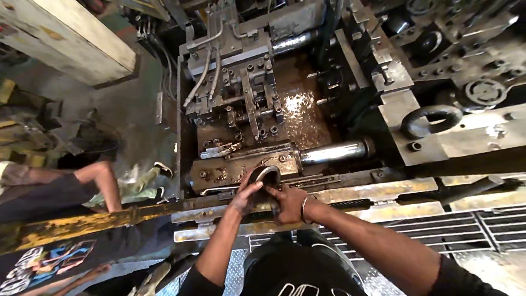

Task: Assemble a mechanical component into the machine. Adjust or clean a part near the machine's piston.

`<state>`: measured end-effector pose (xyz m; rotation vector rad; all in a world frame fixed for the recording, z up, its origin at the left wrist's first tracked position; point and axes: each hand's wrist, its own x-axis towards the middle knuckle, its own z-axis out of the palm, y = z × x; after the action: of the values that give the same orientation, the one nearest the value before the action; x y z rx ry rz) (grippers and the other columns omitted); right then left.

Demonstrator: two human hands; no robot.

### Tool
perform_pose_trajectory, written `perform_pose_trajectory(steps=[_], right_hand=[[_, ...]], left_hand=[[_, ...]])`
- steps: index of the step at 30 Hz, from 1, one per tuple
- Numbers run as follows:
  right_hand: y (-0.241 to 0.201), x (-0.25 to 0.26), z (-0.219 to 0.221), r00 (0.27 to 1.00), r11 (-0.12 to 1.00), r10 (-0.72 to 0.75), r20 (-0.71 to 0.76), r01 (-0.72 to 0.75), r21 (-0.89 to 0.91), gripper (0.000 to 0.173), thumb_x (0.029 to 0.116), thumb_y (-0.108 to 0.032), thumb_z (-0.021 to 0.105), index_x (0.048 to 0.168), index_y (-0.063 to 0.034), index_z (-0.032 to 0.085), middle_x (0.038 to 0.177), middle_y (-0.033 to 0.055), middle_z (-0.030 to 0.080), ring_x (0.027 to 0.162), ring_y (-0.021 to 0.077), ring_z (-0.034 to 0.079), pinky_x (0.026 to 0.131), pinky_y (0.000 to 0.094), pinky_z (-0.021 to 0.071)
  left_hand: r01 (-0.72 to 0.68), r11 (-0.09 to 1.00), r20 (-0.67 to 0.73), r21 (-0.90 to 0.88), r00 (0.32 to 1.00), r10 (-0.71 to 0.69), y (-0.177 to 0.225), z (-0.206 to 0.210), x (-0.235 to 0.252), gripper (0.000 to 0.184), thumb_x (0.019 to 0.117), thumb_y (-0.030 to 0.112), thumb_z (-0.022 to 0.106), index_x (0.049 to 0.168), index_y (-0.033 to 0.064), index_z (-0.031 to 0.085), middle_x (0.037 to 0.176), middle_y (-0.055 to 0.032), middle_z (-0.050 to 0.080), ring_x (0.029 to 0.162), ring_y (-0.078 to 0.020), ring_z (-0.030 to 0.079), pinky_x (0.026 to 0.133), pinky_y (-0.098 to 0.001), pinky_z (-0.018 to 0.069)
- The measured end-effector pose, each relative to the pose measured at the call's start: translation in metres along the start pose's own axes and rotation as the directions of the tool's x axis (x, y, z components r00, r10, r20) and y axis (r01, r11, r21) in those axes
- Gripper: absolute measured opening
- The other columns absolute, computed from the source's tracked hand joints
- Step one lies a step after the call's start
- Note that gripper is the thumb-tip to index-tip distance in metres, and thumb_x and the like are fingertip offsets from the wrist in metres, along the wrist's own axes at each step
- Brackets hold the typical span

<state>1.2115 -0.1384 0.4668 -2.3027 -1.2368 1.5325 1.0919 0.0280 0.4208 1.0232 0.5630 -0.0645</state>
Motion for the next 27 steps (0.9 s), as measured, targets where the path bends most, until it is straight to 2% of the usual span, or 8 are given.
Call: perform_pose_trajectory(steps=[3,7,12,17,19,22,25,27], right_hand=[[0.017,-0.003,0.006,0.992,0.997,0.070,-0.101,-0.074,-0.038,0.116,0.0681,-0.055,0.082,0.163,-0.0336,0.020,0.149,0.0334,0.040,0.118,0.0542,0.056,0.087,0.0696,0.0516],[0.048,-0.017,0.003,0.970,0.991,0.115,-0.216,-0.096,0.094,0.117,0.0653,-0.060,0.081,0.163,-0.0312,0.023,0.147,0.0255,0.047,0.115,0.0443,0.062,0.090,0.0624,0.0542],[0.057,-0.033,-0.010,0.928,0.965,0.190,-0.322,-0.117,0.234,0.109,0.0639,-0.058,0.083,0.157,-0.0280,0.036,0.143,0.0181,0.053,0.118,0.0357,0.062,0.094,0.0578,0.0540],[0.055,-0.028,-0.020,0.896,0.957,0.212,-0.390,-0.110,0.268,0.106,0.0619,-0.054,0.086,0.153,-0.0239,0.042,0.142,0.0153,0.055,0.117,0.0325,0.063,0.095,0.0560,0.0546],[0.048,-0.022,-0.024,0.885,0.968,0.206,-0.418,-0.121,0.220,0.104,0.0606,-0.054,0.086,0.150,-0.0197,0.045,0.142,0.0146,0.055,0.117,0.0323,0.063,0.095,0.0549,0.0550],[0.034,-0.006,-0.031,0.878,0.989,0.148,-0.455,-0.124,0.082,0.106,0.0586,-0.057,0.086,0.149,-0.0156,0.047,0.143,0.0164,0.053,0.123,0.0352,0.060,0.097,0.0558,0.0540],[0.013,0.013,-0.038,0.867,0.993,0.086,-0.491,-0.116,-0.032,0.102,0.0597,-0.056,0.086,0.145,-0.0133,0.050,0.144,0.0182,0.051,0.128,0.0382,0.055,0.095,0.0563,0.0546],[-0.004,0.025,-0.041,0.859,0.986,0.053,-0.509,-0.125,-0.109,0.100,0.0584,-0.053,0.089,0.144,-0.0169,0.051,0.145,0.0197,0.048,0.126,0.0403,0.055,0.090,0.0567,0.0567]], left_hand=[[0.064,0.998,-0.056,0.030,0.997,-0.062,0.006,0.005,0.012,0.079,0.0797,0.034,0.081,0.151,0.0228,0.048,0.132,-0.0129,0.065,0.114,-0.0268,0.067,0.093,-0.0474,0.0580],[0.157,0.981,-0.149,0.112,0.979,-0.140,0.017,0.008,0.031,0.071,0.0843,0.022,0.078,0.149,0.0175,0.049,0.128,-0.0152,0.066,0.110,-0.0280,0.068,0.092,-0.0474,0.0586],[0.247,0.932,-0.215,0.264,0.957,-0.193,0.041,0.023,0.051,0.043,0.1020,0.039,0.060,0.135,0.0120,0.060,0.115,-0.0115,0.069,0.099,-0.0232,0.067,0.085,-0.0435,0.0569],[0.269,0.615,-0.350,0.741,0.937,0.012,0.057,0.027,0.055,0.048,0.1000,0.050,0.062,0.126,0.0101,0.069,0.114,-0.0171,0.073,0.105,-0.0334,0.071,0.093,-0.0615,0.0557],[0.303,0.529,-0.387,0.793,0.921,0.053,0.052,0.018,0.054,0.042,0.1028,0.046,0.058,0.120,0.0102,0.072,0.109,-0.0179,0.073,0.102,-0.0351,0.072,0.091,-0.0632,0.0558],[0.347,0.525,-0.426,0.777,0.904,0.032,0.045,-0.004,0.052,0.040,0.1061,0.039,0.054,0.126,0.0089,0.071,0.123,-0.0193,0.068,0.110,-0.0341,0.068,0.098,-0.0592,0.0543],[0.342,0.584,-0.420,0.736,0.907,-0.002,0.038,-0.011,0.050,0.037,0.1085,0.034,0.049,0.124,0.0072,0.069,0.107,-0.0165,0.074,0.087,-0.0271,0.075,0.084,-0.0503,0.0625],[0.342,0.596,-0.421,0.727,0.907,-0.007,0.033,-0.015,0.047,0.034,0.1071,0.031,0.050,0.124,0.0084,0.070,0.107,-0.0161,0.074,0.089,-0.0281,0.075,0.086,-0.0525,0.0617]])
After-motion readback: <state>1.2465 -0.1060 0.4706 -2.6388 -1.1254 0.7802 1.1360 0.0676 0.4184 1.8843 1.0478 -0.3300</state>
